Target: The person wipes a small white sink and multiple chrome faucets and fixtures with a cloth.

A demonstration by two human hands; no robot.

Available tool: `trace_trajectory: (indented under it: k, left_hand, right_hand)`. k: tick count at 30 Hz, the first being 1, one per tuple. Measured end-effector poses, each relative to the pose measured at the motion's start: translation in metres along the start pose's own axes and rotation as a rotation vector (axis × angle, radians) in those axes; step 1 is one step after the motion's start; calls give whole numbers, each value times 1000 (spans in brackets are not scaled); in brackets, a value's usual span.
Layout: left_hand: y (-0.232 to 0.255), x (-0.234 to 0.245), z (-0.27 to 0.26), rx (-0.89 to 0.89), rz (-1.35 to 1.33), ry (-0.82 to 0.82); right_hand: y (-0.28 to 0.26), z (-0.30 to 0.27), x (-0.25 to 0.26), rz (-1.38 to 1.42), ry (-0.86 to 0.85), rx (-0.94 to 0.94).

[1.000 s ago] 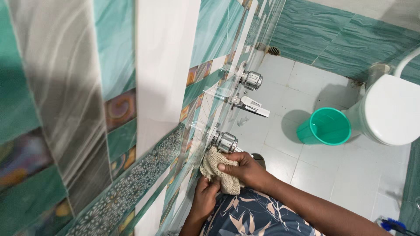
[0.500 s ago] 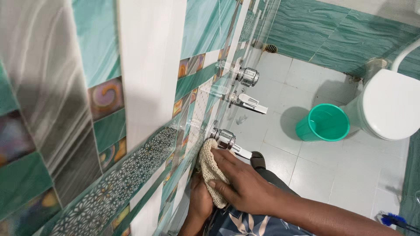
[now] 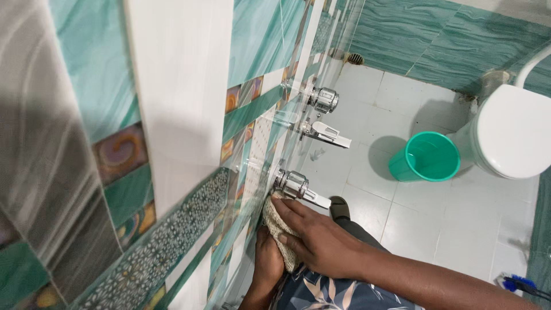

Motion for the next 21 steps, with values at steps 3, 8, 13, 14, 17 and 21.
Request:
trace_trajectory:
  k: [3,8,13,14,17,21]
  left_hand:
    - [17,-8,-7,27,-163,-21]
    - [1,-10,20,-122,185,-69]
    - [-17,-20,40,-144,217,-23]
    - [-23,-19,33,132,-29,15]
    - [44,-20,-6,-681,543,-132]
    - [66,-17,-18,-555,520,-78]
  right_hand:
    - [-5,5,3,-10,41,125]
    - [27,5,-4,19,-41,-55]
    - [57,15,-9,16,-68,-295]
    - [52,11,-7,62,-81,-250]
    - [33,0,3,157,-93,-60]
    - [35,-7,-4,220,-173,26]
Point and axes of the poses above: each hand's wrist, its own z-axis towards the middle knuckle, its own x-axis out of the back of the hand, y = z × x, the point moved 6 cm from there along z, towards the middle knuckle, and after that the axes turned 15 degrees about y, right-handed, at the moved point
